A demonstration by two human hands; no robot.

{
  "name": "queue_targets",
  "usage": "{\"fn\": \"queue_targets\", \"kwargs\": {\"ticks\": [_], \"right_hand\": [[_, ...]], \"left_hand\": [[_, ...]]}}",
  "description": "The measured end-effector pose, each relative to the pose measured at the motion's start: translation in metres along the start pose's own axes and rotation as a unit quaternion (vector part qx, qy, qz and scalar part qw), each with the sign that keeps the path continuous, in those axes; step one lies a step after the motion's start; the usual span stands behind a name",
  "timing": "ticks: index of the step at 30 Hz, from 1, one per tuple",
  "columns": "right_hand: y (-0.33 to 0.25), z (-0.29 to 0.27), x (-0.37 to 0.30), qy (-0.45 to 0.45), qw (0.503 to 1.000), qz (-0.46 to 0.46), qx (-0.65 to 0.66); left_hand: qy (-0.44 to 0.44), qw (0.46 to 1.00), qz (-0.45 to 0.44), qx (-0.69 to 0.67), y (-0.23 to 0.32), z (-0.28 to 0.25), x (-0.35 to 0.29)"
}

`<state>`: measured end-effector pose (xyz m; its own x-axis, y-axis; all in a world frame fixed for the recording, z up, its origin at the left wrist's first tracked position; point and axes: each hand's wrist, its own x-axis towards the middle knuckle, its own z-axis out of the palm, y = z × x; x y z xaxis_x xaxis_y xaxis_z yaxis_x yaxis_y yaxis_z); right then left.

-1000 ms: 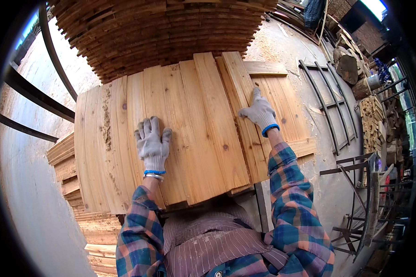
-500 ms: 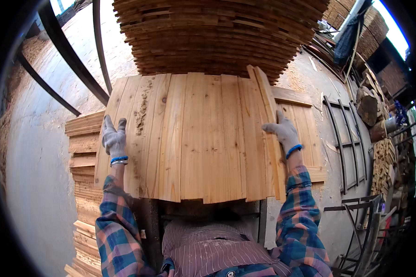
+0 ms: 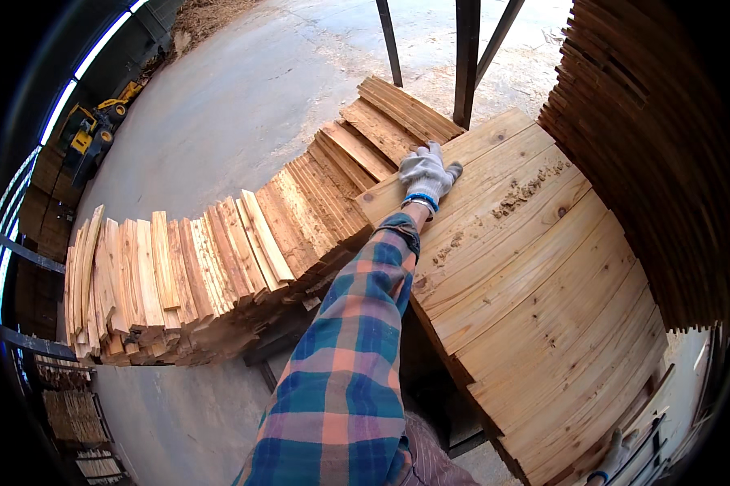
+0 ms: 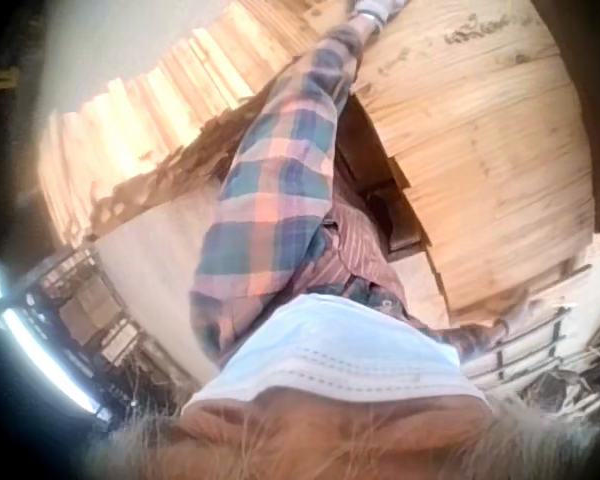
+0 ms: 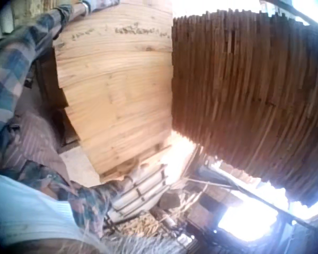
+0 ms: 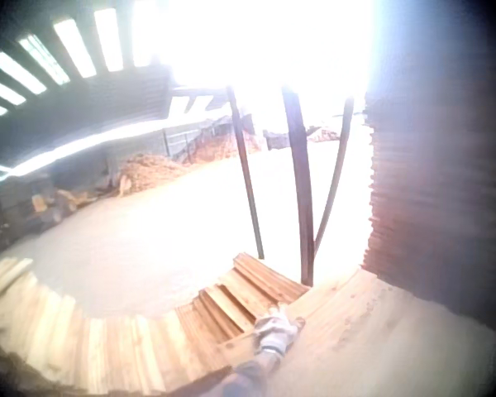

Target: The person repeatedly picks up wooden planks from a large pile and stacks them onto a metal rack. The worker handles the planks one by one or in small groups, placing them carefully to build a neat stack on the rack.

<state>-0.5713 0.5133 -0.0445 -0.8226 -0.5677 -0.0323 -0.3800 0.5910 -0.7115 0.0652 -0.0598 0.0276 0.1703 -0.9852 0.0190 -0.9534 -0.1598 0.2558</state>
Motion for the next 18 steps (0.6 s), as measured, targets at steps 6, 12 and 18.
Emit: {"fn": "queue_targets", "kwargs": {"ticks": [6,12,18], "right_hand": [[-0.017,0.028,0.009,-0.055,0.992,-0.029,-0.108],[-0.261,0.112,-0.022,-0.028,0.946,-0.164,-0.278],[-0.496,0.324,-0.096,-0.193,0.902,-0.319,-0.218]], "left_hand": [[-0.013,1.0,0.007,-0.009,-0.008,0.003,0.0],[-0.083,0.994,0.025,-0.073,-0.013,-0.001,0.022],[-0.176,0.714,0.038,-0.677,-0.129,-0.037,0.045]]}}
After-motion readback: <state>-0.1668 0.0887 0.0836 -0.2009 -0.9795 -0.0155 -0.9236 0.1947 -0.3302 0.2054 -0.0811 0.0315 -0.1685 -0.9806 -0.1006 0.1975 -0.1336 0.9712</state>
